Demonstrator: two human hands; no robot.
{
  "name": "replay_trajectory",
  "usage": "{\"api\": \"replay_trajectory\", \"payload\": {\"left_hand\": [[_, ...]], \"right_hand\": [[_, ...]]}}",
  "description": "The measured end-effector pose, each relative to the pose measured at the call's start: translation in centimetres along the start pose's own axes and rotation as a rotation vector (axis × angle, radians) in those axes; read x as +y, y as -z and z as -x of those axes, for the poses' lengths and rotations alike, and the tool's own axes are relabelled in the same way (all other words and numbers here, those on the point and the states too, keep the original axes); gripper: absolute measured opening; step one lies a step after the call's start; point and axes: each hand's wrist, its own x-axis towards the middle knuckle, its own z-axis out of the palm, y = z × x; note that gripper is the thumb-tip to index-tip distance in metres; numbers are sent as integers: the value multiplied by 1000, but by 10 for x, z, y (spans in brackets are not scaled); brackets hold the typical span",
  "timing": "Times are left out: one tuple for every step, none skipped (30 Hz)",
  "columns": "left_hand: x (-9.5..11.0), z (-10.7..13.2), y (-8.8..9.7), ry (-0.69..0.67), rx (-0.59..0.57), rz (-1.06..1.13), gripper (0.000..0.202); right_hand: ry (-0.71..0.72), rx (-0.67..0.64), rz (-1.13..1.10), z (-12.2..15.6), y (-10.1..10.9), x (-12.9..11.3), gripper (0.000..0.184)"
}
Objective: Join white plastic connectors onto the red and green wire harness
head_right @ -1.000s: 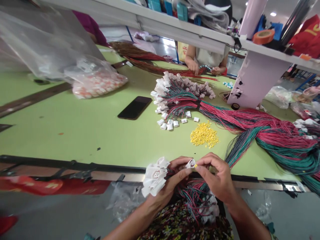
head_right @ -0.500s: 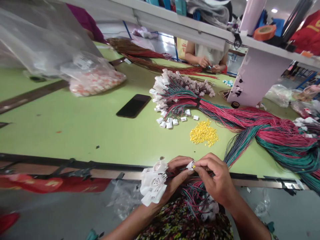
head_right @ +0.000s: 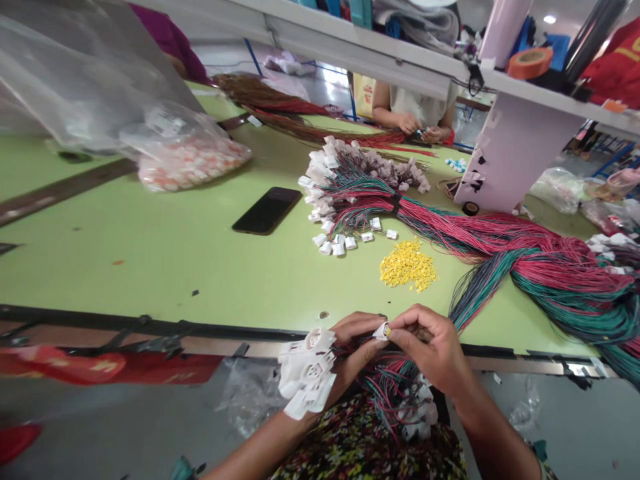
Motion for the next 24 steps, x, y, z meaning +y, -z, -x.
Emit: {"api": "replay_trajectory", "payload": {"left_hand": [[-3, 1, -1, -6, 9, 0, 22], [-4, 1, -1, -4, 12, -1, 21], [-4, 1, -1, 0, 13, -2, 21], [-2, 1, -1, 12, 7, -4, 20], [2, -1, -1, 28, -7, -6, 20], [6, -3, 0, 43, -19, -7, 19], [11, -4, 1, 79, -53, -15, 19], [15, -6, 2, 105, -71, -25, 20], [19, -7, 2, 118, -77, -31, 20], [20, -7, 2, 125, -84, -36, 21], [20, -7, 2, 117, -76, -36, 21], [19, -6, 2, 103, -66, -32, 21], [16, -4, 1, 90, -59, -26, 21], [13, -3, 0, 79, -47, -19, 20], [10, -2, -1, 81, -46, -14, 19], [7, -2, -1, 97, -52, -15, 19], [6, -2, -2, 120, -62, -20, 19], [6, -4, -2, 149, -75, -26, 19], [7, -5, -2, 177, -90, -32, 18], [9, -7, -2, 198, -108, -30, 18], [11, -9, -1, 210, -124, -15, 17], [14, -11, 0, 216, -132, 21, 19], [16, -13, 1, 234, -138, 77, 21], [18, -13, 3, 271, -136, 151, 25]], "right_hand": [[-22, 6, -28, 0, -1, 0, 23], [-40, 15, -51, -1, -1, 0, 25], [-56, 23, -70, -1, -2, 0, 27], [-69, 29, -85, -2, -2, -1, 29], [-82, 32, -97, -3, -3, -1, 30], [-93, 32, -106, -4, -3, -1, 30], [-103, 28, -113, -5, -3, -1, 31], [-113, 21, -118, -5, -2, 0, 31], [-121, 13, -122, -6, -1, 0, 31], [-128, 2, -128, -7, 0, 1, 31], [-134, -11, -137, -7, 1, 2, 31], [-139, -26, -148, -8, 2, 3, 32], [-145, -44, -157, -8, 3, 3, 32], [-148, -61, -161, -8, 3, 4, 32], [-149, -77, -159, -8, 3, 4, 32], [-144, -90, -149, -7, 3, 4, 31], [-134, -99, -133, -7, 2, 4, 31], [-118, -99, -106, -7, 1, 4, 31], [-97, -88, -68, -6, 1, 3, 30], [-76, -74, -17, -6, 1, 2, 29], [-55, -60, 42, -5, 2, 1, 27], [-33, -46, 108, -4, 5, -1, 24], [-7, -38, 177, -2, 9, -4, 20], [23, -36, 249, 0, 15, -7, 17]]}}
